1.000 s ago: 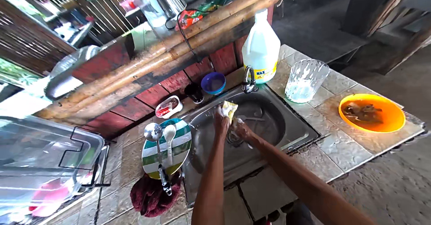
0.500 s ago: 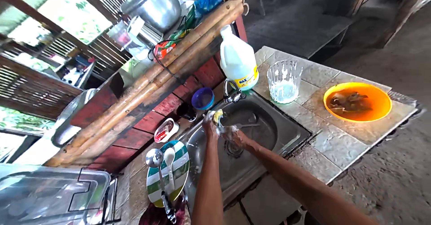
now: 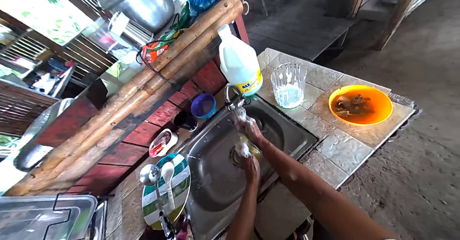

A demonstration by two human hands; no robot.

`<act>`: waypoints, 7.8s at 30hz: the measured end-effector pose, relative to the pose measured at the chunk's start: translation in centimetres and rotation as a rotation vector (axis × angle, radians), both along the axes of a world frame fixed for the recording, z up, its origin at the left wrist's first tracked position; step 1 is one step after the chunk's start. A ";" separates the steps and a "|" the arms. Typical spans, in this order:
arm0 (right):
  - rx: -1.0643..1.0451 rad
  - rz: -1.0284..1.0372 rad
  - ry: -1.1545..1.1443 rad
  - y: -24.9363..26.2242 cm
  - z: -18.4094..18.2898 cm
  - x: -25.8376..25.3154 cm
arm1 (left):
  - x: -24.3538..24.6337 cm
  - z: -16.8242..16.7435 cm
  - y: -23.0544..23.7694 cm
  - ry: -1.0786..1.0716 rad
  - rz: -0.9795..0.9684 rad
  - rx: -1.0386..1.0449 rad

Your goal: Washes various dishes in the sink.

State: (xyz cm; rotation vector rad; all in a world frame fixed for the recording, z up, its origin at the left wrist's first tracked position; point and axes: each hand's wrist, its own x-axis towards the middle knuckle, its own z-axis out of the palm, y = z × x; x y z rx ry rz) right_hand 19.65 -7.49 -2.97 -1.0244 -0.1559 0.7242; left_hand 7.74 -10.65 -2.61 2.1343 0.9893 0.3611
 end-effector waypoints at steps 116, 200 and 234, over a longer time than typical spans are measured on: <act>-0.115 -0.009 -0.140 -3.3 -0.9 -2.5 | 3.8 1.2 3.8 -0.364 0.210 -0.437; -0.522 0.386 -0.074 -2.8 0.1 -3.4 | 6.1 -4.0 8.3 -0.239 0.223 0.033; -0.179 0.363 0.125 -3.1 -0.1 -3.0 | 4.8 12.3 17.4 -0.910 0.089 -0.489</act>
